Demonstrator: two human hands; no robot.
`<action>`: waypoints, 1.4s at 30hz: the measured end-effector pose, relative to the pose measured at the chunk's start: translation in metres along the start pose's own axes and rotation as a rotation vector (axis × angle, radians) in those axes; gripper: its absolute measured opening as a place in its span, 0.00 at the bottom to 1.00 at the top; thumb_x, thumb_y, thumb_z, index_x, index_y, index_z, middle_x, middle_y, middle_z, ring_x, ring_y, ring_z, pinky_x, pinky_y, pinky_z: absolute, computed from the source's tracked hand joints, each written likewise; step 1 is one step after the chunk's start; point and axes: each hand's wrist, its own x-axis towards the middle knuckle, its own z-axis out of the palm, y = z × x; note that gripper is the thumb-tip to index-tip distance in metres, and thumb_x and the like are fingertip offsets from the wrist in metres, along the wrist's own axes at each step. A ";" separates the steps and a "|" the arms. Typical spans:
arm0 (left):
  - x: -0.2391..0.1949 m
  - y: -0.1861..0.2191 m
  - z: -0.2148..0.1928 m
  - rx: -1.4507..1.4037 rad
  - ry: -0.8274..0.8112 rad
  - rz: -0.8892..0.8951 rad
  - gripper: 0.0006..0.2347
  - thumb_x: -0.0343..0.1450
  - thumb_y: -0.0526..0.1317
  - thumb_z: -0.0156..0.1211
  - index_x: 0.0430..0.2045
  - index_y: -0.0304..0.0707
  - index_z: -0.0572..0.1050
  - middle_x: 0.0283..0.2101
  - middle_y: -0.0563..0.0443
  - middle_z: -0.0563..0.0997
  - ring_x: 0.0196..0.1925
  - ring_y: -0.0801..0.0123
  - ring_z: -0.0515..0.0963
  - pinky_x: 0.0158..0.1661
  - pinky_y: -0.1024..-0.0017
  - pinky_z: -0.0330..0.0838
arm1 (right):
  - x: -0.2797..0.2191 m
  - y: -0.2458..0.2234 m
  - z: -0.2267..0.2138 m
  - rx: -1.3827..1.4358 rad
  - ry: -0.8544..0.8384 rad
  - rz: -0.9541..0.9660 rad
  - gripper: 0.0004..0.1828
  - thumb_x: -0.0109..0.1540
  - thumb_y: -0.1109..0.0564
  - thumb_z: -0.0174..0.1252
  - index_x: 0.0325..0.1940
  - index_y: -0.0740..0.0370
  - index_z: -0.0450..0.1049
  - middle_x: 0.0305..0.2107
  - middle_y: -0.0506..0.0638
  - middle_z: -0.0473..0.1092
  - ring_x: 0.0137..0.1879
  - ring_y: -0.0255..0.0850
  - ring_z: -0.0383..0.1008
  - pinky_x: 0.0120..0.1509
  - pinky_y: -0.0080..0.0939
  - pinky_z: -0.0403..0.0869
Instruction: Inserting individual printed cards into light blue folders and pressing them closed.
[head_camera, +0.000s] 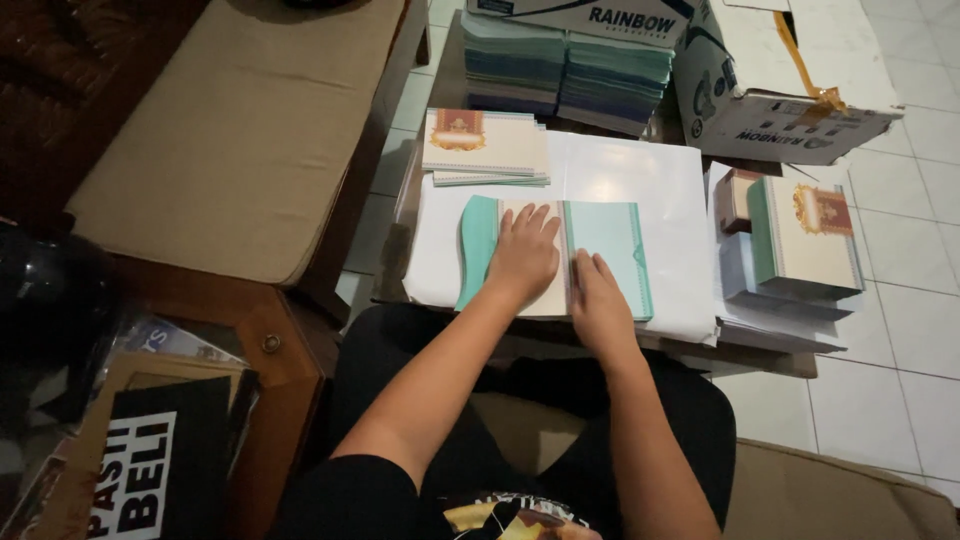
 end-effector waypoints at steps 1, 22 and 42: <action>0.001 0.000 0.000 -0.003 -0.001 -0.003 0.22 0.69 0.36 0.43 0.60 0.42 0.70 0.65 0.41 0.71 0.72 0.48 0.65 0.69 0.41 0.53 | 0.008 0.010 0.010 -0.002 -0.004 0.000 0.30 0.67 0.62 0.49 0.75 0.67 0.61 0.68 0.63 0.62 0.77 0.55 0.56 0.80 0.53 0.57; 0.002 0.011 -0.027 0.052 -0.088 -0.010 0.25 0.71 0.30 0.38 0.66 0.39 0.66 0.71 0.41 0.67 0.74 0.46 0.61 0.69 0.39 0.49 | -0.013 0.033 0.042 -0.444 -0.057 -0.097 0.34 0.72 0.44 0.34 0.81 0.57 0.51 0.77 0.53 0.49 0.81 0.50 0.48 0.80 0.54 0.49; 0.024 0.007 -0.028 0.092 -0.223 0.066 0.27 0.72 0.32 0.39 0.71 0.43 0.61 0.75 0.54 0.62 0.78 0.56 0.54 0.73 0.43 0.45 | 0.021 0.036 0.023 -0.304 -0.238 -0.111 0.33 0.71 0.50 0.39 0.82 0.52 0.50 0.78 0.50 0.47 0.82 0.50 0.47 0.80 0.56 0.51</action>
